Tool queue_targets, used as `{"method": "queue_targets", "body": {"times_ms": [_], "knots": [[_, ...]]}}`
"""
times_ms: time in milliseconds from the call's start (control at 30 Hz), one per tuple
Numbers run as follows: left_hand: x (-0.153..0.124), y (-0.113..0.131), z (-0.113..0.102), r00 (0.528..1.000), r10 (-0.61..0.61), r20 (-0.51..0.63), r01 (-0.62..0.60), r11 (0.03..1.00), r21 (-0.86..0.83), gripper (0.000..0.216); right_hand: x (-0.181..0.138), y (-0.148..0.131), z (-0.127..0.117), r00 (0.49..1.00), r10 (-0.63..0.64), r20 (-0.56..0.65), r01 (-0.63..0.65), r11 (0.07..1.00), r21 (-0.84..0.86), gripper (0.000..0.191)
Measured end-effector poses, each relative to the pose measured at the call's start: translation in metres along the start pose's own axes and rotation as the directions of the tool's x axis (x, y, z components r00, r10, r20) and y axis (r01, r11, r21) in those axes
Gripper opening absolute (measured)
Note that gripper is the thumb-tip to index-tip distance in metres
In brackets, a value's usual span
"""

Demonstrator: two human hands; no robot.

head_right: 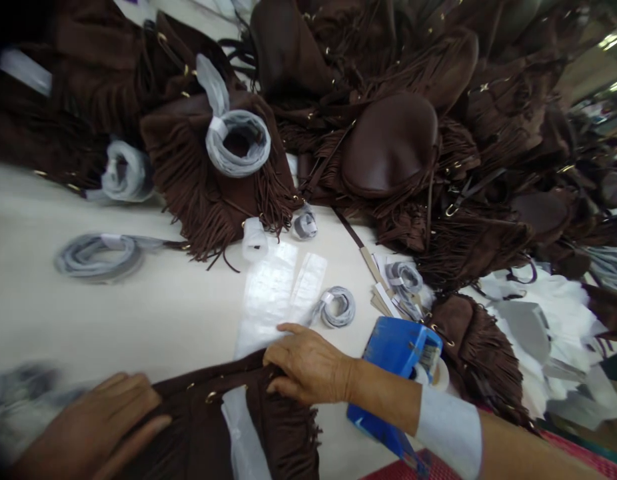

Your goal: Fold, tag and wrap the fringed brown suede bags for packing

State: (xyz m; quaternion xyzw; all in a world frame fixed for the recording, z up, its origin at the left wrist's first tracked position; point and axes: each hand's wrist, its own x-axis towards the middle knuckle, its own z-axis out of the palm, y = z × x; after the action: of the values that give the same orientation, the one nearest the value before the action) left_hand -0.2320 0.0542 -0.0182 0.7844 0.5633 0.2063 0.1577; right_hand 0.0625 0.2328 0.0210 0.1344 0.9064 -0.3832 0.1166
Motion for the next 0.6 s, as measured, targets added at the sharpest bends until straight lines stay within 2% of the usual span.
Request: {"method": "queue_targets", "body": {"times_ms": [100, 200, 267, 367, 467, 533, 600], "knots": [[0.004, 0.01, -0.012, 0.997, 0.032, 0.074, -0.039, 0.995, 0.088, 0.011, -0.009, -0.023, -0.002, 0.994, 0.052, -0.095, -0.052, 0.999, 0.002, 0.035], [0.008, 0.03, -0.016, 0.998, -0.01, 0.068, 0.001, 0.992, 0.127, 0.031, -0.018, -0.048, -0.002, 0.972, 0.068, -0.225, -0.078, 0.996, -0.036, 0.044], [0.013, 0.043, -0.014, 0.994, -0.058, 0.095, 0.049, 0.994, 0.101, 0.035, -0.02, -0.059, 0.003, 0.965, 0.08, -0.249, -0.094, 0.995, -0.046, 0.045], [0.022, 0.057, -0.009, 0.978, -0.155, 0.139, 0.15, 0.988, 0.046, 0.027, -0.017, -0.063, 0.01, 0.969, 0.123, -0.214, -0.137, 0.989, -0.048, 0.043], [0.025, 0.066, -0.008, 0.969, -0.2, 0.147, 0.197, 0.98, 0.035, 0.008, -0.015, -0.065, 0.006, 0.979, 0.128, -0.161, -0.137, 0.99, -0.045, 0.03], [0.019, 0.071, -0.007, 0.99, -0.132, 0.059, 0.129, 0.991, 0.044, 0.006, -0.016, -0.068, -0.006, 0.993, 0.088, -0.081, -0.088, 0.996, 0.006, 0.025], [0.007, 0.076, -0.006, 0.995, -0.046, -0.086, 0.052, 0.996, 0.071, 0.015, -0.014, -0.071, -0.021, 0.998, 0.034, 0.05, -0.038, 0.995, 0.092, 0.024]]}}
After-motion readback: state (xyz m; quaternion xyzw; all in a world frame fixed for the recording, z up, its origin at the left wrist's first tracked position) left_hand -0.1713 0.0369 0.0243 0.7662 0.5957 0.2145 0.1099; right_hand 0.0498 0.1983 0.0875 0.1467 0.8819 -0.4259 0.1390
